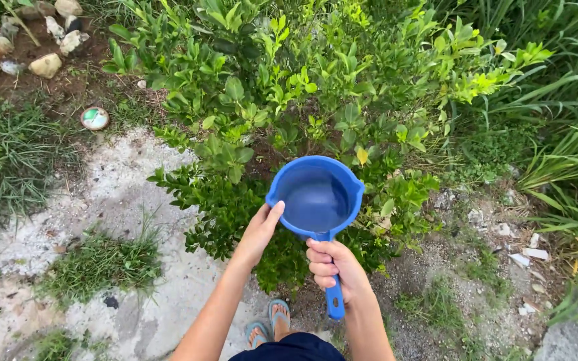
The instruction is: The recorder uses a blue dipper to water various plants and bushes in an outdoor garden area using water from a blue bucket.
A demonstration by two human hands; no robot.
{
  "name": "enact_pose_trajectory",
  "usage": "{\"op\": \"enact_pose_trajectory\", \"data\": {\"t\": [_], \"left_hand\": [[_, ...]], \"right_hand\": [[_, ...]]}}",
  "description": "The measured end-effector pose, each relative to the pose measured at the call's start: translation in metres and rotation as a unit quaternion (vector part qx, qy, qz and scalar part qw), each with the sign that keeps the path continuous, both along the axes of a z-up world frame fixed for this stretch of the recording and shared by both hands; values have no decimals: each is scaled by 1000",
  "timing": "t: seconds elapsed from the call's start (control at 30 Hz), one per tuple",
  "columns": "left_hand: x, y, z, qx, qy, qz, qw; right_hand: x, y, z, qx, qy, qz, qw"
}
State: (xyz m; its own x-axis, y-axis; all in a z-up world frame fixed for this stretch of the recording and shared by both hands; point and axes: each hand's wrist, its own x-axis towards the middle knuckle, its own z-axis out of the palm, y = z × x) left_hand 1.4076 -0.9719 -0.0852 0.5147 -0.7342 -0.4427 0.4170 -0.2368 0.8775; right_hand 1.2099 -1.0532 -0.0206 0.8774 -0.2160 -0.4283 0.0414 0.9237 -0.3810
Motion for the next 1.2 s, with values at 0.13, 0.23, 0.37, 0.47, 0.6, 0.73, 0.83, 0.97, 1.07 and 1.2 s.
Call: {"op": "enact_pose_trajectory", "data": {"t": [0.13, 0.23, 0.37, 0.47, 0.6, 0.73, 0.83, 0.97, 1.07, 1.2], "left_hand": [[21, -10, -30, -103, -157, 3, 982], [33, -6, -32, -59, -199, 2, 978], [55, -12, -21, -25, -322, 33, 946], [70, -22, -20, -13, -354, 24, 935], [87, -28, -45, -1, -347, -43, 937], [112, -44, -48, -40, -373, -82, 923], [129, -50, -36, -41, -369, -116, 921], [145, -60, -19, -72, -385, -150, 908], [152, -66, 7, -26, -369, -204, 906], [160, -75, -13, -26, -352, -229, 907]], "right_hand": [[6, -37, -21, 18, -36, -8, 999], [12, -53, -25, 11, -29, -23, 999], [26, -74, -24, 13, 0, -74, 997], [38, -91, -36, 30, -18, -85, 996], [61, -102, -37, 61, -57, -102, 991], [90, -104, -31, 70, -34, -155, 985], [112, -112, -43, 75, -47, -169, 982], [135, -123, -63, 101, -93, -176, 975], [151, -131, -78, 122, -98, -189, 969], [168, -144, -89, 105, -60, -210, 970]]}}
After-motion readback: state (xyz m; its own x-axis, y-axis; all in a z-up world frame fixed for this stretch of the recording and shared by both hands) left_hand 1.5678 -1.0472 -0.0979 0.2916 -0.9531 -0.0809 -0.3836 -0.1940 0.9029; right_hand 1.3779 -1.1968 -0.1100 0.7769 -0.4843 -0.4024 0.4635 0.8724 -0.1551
